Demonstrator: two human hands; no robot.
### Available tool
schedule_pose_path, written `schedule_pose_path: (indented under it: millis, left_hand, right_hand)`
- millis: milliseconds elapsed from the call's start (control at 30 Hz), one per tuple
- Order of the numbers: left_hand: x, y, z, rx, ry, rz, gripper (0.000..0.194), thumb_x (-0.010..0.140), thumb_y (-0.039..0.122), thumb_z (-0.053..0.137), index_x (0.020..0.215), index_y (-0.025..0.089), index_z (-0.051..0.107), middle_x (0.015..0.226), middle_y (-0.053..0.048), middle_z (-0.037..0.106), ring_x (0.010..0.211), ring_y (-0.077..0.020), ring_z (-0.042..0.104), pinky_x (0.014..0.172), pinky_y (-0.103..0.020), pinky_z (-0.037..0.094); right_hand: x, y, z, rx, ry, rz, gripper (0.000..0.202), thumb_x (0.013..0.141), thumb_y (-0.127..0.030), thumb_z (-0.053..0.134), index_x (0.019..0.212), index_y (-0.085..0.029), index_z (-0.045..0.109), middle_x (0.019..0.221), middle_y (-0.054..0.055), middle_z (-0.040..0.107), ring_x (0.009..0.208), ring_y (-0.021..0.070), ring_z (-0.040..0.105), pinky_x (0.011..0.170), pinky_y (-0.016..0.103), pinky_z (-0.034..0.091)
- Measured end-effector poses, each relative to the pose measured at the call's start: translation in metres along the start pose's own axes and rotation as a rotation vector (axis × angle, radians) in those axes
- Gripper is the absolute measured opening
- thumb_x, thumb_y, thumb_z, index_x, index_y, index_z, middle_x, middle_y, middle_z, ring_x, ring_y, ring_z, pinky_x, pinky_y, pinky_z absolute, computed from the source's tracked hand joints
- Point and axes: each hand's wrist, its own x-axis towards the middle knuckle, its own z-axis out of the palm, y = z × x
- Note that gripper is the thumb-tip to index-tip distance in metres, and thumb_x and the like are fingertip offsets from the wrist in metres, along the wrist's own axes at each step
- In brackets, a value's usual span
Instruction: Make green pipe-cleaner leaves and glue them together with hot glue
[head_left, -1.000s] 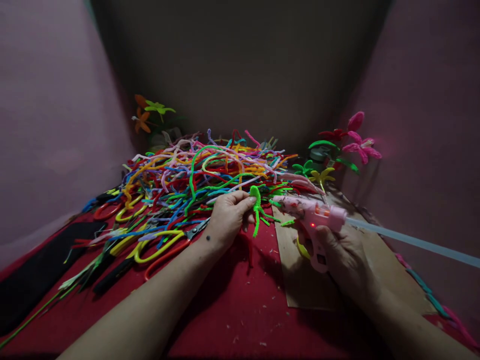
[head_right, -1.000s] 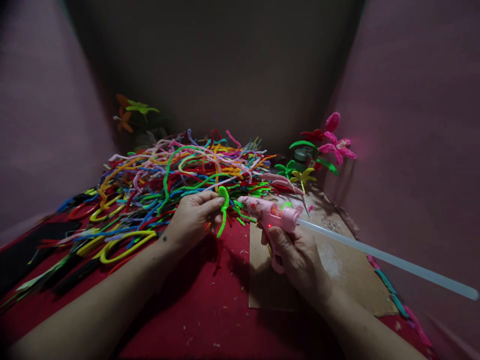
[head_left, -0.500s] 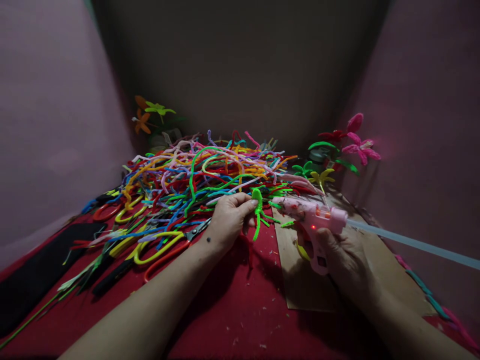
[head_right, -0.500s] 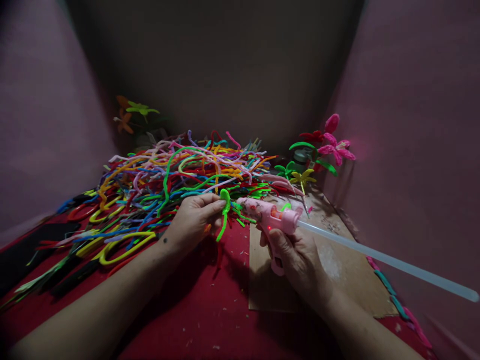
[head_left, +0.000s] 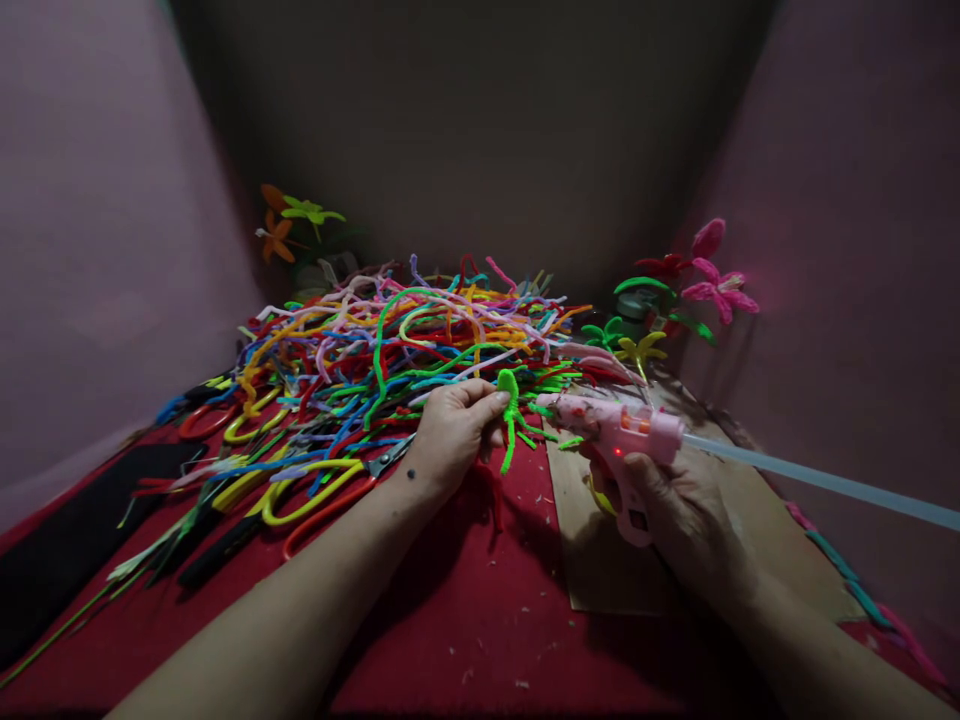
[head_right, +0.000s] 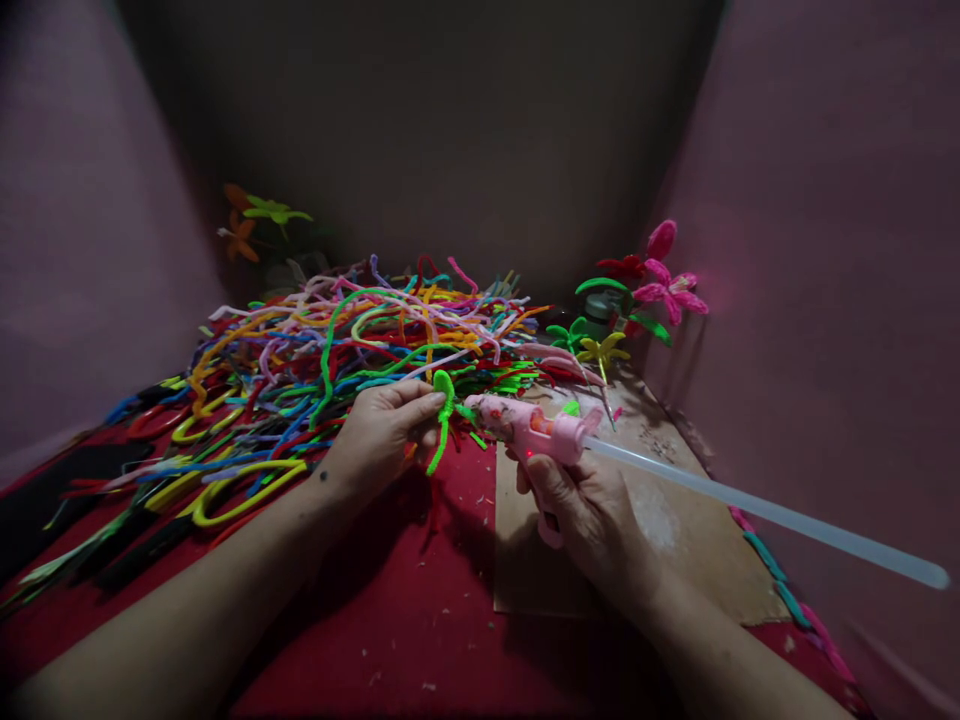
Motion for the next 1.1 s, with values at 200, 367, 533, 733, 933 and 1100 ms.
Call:
schedule_pose_path:
  millis: [200, 367, 533, 733, 933, 1100]
  left_hand:
    - [-0.0005, -0.0002, 0.0001, 0.026, -0.002, 0.018, 0.024, 0.074, 0.032, 0.056, 0.058, 0.015, 0.049, 0.041, 0.004, 0.049, 0.031, -0.0045, 0.037, 0.034, -0.017, 0.027]
    - [-0.0017, 0.0002, 0.0001, 0.052, -0.004, 0.028, 0.025, 0.075, 0.032, 0.055, 0.057, 0.016, 0.049, 0.041, 0.004, 0.048, 0.031, -0.0051, 0.038, 0.034, -0.018, 0.027]
    - [-0.0015, 0.0022, 0.0006, 0.062, 0.026, 0.037, 0.025, 0.074, 0.031, 0.055, 0.056, 0.016, 0.048, 0.037, 0.005, 0.045, 0.029, -0.0058, 0.037, 0.033, -0.019, 0.027]
    - [0.0, 0.0014, 0.0006, 0.021, 0.031, 0.021, 0.024, 0.074, 0.031, 0.056, 0.057, 0.016, 0.048, 0.037, 0.006, 0.044, 0.028, -0.0051, 0.036, 0.031, -0.018, 0.025]
    - [-0.0011, 0.0048, 0.0018, 0.038, 0.047, 0.0, 0.024, 0.075, 0.031, 0.054, 0.057, 0.016, 0.047, 0.036, 0.006, 0.043, 0.026, -0.0047, 0.033, 0.029, -0.017, 0.022]
    - [-0.0004, 0.0024, 0.001, 0.054, 0.036, 0.025, 0.024, 0.076, 0.029, 0.054, 0.057, 0.016, 0.047, 0.037, 0.006, 0.044, 0.028, -0.0048, 0.034, 0.031, -0.018, 0.024]
  right_hand:
    - [-0.0003, 0.0012, -0.0008, 0.004, 0.009, -0.011, 0.04, 0.077, -0.055, 0.045, 0.063, -0.02, 0.058, 0.051, 0.002, 0.049, 0.05, 0.0159, 0.051, 0.041, 0.025, 0.04]
    - [-0.0009, -0.0023, -0.0003, -0.005, 0.024, -0.013, 0.04, 0.077, -0.056, 0.046, 0.063, -0.02, 0.058, 0.049, 0.001, 0.048, 0.044, 0.0134, 0.047, 0.038, 0.023, 0.038]
    - [-0.0013, -0.0017, 0.0001, -0.011, 0.022, -0.008, 0.04, 0.077, -0.055, 0.047, 0.064, -0.019, 0.058, 0.05, 0.001, 0.048, 0.043, 0.0121, 0.046, 0.039, 0.023, 0.039]
    - [-0.0007, 0.0021, -0.0016, -0.018, -0.011, -0.006, 0.04, 0.077, -0.055, 0.046, 0.066, -0.018, 0.059, 0.05, 0.001, 0.047, 0.05, 0.0146, 0.051, 0.042, 0.023, 0.041]
    - [-0.0025, -0.001, -0.0019, -0.024, -0.025, 0.017, 0.039, 0.077, -0.054, 0.047, 0.065, -0.019, 0.058, 0.048, 0.0, 0.045, 0.049, 0.0138, 0.05, 0.042, 0.022, 0.04]
    - [-0.0021, -0.0031, -0.0002, 0.004, -0.012, 0.009, 0.042, 0.075, -0.057, 0.047, 0.062, -0.019, 0.057, 0.048, 0.0, 0.045, 0.044, 0.0123, 0.046, 0.038, 0.022, 0.038]
